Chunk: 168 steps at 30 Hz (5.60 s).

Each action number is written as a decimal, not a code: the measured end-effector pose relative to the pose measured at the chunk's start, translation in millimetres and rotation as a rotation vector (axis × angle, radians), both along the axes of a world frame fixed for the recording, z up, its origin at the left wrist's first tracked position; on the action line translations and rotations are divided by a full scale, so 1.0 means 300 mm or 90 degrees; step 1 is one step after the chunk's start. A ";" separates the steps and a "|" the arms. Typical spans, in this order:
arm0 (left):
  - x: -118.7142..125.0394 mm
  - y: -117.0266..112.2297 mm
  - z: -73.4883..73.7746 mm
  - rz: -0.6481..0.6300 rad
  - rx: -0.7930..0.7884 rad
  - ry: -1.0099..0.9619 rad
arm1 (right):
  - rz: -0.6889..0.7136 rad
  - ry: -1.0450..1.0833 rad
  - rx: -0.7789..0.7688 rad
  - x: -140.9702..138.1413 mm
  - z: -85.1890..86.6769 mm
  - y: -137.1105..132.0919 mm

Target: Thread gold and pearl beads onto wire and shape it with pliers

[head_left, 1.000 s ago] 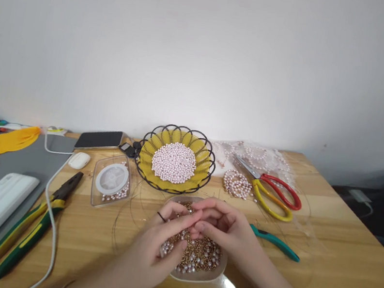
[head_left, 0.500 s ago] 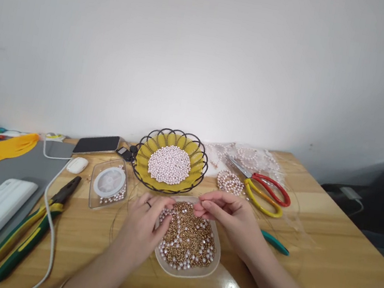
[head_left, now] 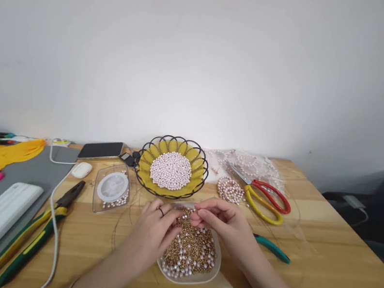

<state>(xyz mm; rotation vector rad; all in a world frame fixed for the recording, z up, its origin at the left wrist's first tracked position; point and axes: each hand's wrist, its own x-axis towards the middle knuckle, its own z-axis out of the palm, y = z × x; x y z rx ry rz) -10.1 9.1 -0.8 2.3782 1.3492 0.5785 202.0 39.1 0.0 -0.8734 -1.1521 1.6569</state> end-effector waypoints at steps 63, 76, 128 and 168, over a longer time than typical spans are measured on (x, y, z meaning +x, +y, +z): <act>0.009 -0.029 0.045 0.139 -0.442 -0.737 | 0.196 0.054 -0.170 -0.054 0.015 -0.070; 0.018 -0.033 0.064 0.127 -0.375 -0.710 | 0.206 0.089 -0.157 -0.056 -0.001 -0.070; 0.010 -0.045 0.041 0.056 -0.194 -0.561 | 0.166 0.091 -0.128 -0.051 -0.001 -0.062; 0.003 -0.048 0.034 -0.065 -0.088 -0.264 | 0.200 -0.042 0.034 -0.039 0.036 -0.053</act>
